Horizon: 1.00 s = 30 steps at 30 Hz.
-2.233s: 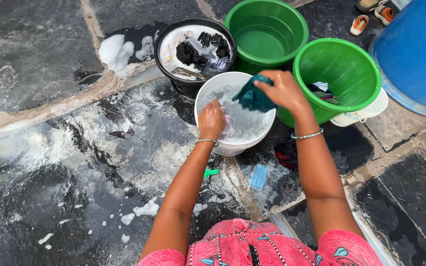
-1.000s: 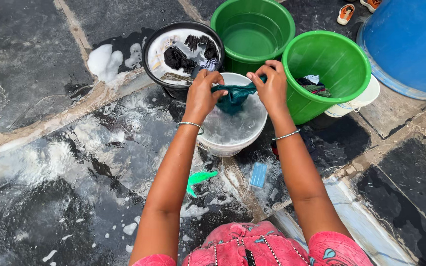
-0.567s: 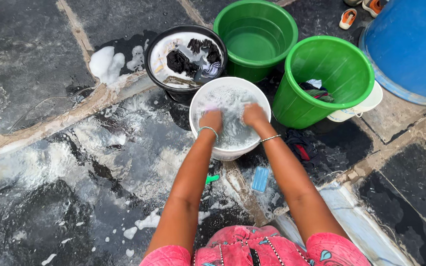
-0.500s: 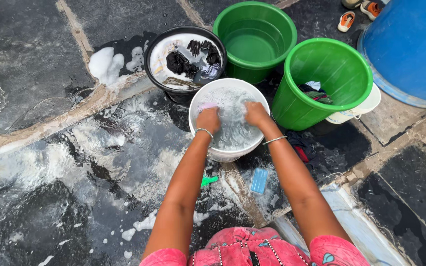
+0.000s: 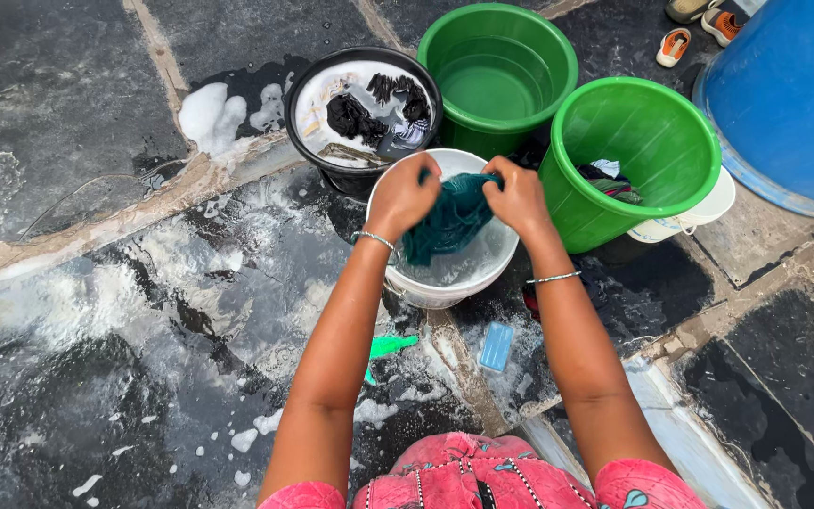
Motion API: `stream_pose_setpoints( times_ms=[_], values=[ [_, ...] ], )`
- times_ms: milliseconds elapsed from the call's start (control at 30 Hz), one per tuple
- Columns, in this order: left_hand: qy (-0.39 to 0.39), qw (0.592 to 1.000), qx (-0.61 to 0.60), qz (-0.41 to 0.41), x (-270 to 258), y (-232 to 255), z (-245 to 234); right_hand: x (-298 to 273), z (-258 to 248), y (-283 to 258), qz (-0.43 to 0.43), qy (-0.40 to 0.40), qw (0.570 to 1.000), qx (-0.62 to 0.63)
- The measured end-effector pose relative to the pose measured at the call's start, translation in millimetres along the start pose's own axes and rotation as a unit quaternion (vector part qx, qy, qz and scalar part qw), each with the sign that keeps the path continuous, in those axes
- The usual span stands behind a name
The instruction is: The person washes clothes by hand in buckets of soapy water on a stone floor, scrubbing and wringing several different garments.
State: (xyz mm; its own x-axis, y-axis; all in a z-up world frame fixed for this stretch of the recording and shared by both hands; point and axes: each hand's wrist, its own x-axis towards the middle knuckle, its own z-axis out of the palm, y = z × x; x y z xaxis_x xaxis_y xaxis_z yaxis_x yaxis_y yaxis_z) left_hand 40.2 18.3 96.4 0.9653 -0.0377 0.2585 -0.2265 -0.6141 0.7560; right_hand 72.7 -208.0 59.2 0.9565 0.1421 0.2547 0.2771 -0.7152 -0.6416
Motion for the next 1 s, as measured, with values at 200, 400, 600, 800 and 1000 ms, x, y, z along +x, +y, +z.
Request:
stream_pose_setpoints(
  times_ms=[200, 400, 600, 800, 1000],
  values=[
    [-0.246, 0.929, 0.264, -0.078, -9, -123, 143, 3, 110, 74, -0.018, -0.209, 0.944, -0.254],
    [-0.129, 0.938, 0.322, -0.017, -13, -139, 140, 7, 115, 93, 0.004, -0.264, 0.915, -0.305],
    [0.037, 0.987, 0.142, 0.063, -18, -62, 29, -6, 12, 30, -0.094, -0.087, 0.965, -0.229],
    [0.133, 0.982, 0.050, 0.121, -8, 17, -29, 10, -55, -23, -0.074, 0.049, 0.996, -0.008],
    [0.012, 0.991, -0.130, -0.015, -9, 65, -11, 2, -60, -75, -0.071, -0.321, 0.849, 0.414]
  ],
)
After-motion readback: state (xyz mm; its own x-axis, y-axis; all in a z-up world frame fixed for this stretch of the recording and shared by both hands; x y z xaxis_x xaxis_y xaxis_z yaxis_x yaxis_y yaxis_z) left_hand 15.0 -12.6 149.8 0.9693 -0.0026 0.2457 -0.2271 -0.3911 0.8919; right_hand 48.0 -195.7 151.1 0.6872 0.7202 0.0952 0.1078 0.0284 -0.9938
